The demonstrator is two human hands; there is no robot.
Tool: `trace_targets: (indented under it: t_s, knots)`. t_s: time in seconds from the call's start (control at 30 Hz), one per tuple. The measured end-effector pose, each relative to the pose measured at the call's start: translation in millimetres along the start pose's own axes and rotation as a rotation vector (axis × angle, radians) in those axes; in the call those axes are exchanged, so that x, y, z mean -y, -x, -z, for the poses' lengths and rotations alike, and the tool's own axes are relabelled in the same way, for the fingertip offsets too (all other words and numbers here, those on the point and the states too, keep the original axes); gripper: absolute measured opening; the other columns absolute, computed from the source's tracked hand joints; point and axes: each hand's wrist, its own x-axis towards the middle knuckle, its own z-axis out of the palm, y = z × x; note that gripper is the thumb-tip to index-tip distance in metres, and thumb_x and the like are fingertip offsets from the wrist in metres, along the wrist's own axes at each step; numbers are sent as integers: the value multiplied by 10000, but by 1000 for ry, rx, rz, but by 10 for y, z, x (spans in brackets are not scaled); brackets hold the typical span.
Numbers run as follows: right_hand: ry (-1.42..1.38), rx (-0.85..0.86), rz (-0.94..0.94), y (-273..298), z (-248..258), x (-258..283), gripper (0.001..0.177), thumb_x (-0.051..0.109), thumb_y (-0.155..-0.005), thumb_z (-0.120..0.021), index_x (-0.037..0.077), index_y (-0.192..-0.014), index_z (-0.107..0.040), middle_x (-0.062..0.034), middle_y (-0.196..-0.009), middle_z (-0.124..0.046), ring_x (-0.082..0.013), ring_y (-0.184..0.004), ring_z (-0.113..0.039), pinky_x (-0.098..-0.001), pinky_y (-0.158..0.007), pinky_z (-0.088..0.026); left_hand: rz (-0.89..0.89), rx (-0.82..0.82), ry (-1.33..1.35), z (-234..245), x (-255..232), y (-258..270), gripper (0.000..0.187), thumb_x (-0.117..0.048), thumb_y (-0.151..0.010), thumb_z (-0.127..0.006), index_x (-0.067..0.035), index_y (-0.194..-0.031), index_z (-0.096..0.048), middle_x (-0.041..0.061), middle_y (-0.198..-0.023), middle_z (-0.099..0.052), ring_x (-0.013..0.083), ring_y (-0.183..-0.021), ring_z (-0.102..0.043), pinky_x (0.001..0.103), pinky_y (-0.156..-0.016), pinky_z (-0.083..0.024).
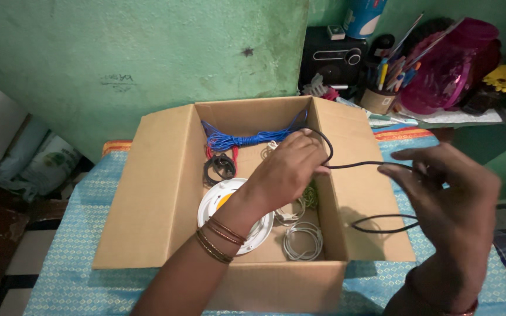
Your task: The person untangles and coils white and black cables, then places them into a cardboard box along with a power strip and other cords. The person closes the box flaps at the end.
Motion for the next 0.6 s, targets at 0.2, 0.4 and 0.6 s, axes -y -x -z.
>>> trace_targets:
  t_s: [0.2, 0.4, 0.6]
  knots:
    - [83, -114, 7, 57, 8, 195, 229, -37, -831, -831, 32, -1039, -767, -52, -856, -623, -100, -643, -480, -253, -576, -359, 88, 151, -70, -145, -92, 70, 110, -97, -1010, -675, -29, -986, -593, 109, -875, -616, 287, -870, -612, 437, -816, -473]
    - [117, -143, -67, 11, 3, 111, 166, -23, -887, -788, 20, -1046, -769, -76, -891, -657, -106, -637, -542, -244, -564, -408, 525, -37, 487, -138, -26, 212, 216, -228, -1107, -492, -53, -1032, -596, 18, -817, -623, 138, -740, -647, 305, -662, -509]
    - [-49, 159, -213, -25, -54, -231, 166, 35, -935, -710, 65, -1089, -765, -95, -907, -774, -145, -776, -737, -277, -656, -556, 822, -436, 1275, -49, 323, 239, 368, -330, -1135, -490, -95, -853, -480, -72, -682, -331, 61, -560, -300, 238, -510, -252]
